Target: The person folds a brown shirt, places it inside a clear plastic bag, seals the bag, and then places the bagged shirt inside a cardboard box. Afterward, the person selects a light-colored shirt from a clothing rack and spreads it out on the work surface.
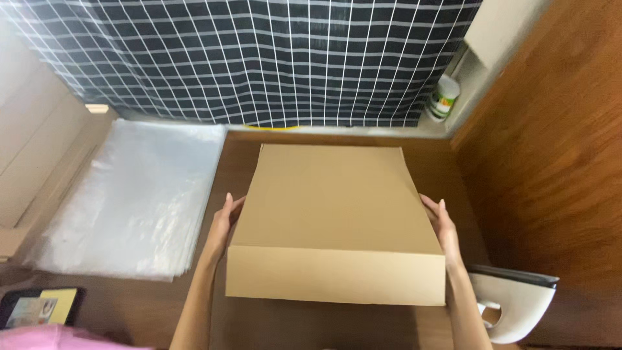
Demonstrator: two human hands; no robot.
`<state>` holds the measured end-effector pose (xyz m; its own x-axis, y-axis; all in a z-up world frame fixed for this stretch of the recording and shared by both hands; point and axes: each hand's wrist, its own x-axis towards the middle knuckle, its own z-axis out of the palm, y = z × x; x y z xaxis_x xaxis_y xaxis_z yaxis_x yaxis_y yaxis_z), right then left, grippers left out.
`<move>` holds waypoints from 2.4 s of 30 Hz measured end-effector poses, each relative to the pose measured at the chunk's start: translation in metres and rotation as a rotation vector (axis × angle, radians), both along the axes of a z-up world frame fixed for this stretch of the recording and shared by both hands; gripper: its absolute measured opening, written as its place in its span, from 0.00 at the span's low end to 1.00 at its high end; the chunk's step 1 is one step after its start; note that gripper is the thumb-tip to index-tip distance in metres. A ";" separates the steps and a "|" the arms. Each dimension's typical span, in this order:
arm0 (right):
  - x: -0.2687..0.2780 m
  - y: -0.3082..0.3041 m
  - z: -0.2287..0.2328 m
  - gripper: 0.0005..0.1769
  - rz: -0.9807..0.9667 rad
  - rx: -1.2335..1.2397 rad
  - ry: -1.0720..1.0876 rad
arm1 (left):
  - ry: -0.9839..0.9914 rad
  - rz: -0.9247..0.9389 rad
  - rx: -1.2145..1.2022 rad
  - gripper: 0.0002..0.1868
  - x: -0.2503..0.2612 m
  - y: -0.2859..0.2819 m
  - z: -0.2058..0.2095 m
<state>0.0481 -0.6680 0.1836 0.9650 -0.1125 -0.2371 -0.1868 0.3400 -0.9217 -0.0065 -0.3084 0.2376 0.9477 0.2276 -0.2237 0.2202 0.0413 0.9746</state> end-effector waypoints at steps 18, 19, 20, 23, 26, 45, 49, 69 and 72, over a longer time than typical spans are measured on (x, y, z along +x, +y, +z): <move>-0.058 0.017 0.018 0.36 0.043 -0.243 0.140 | 0.124 0.180 -0.078 0.28 -0.027 -0.009 -0.015; -0.052 0.020 0.020 0.36 0.045 -0.242 0.140 | 0.124 0.182 -0.077 0.28 -0.024 -0.008 -0.010; -0.047 0.023 0.022 0.37 0.072 -0.260 0.163 | 0.171 0.159 0.025 0.28 -0.021 -0.007 -0.005; -0.025 0.022 0.002 0.39 0.113 -0.290 0.211 | 0.245 0.102 0.188 0.29 0.003 0.009 -0.039; 0.028 -0.026 -0.117 0.44 0.107 -0.320 0.270 | 0.318 0.054 0.267 0.31 0.023 0.028 -0.092; -0.014 0.022 -0.061 0.43 -0.033 -0.588 0.110 | 0.503 0.133 0.465 0.51 0.010 0.008 -0.091; -0.019 0.031 -0.055 0.42 0.017 -0.642 0.035 | 0.414 0.149 0.507 0.50 0.011 0.010 -0.101; -0.007 0.060 -0.059 0.63 0.329 -1.829 -0.789 | -0.398 -0.426 1.677 0.54 0.027 -0.025 -0.110; -0.010 0.021 -0.076 0.58 0.173 -1.828 -0.745 | -0.366 -0.303 1.709 0.50 0.014 0.015 -0.115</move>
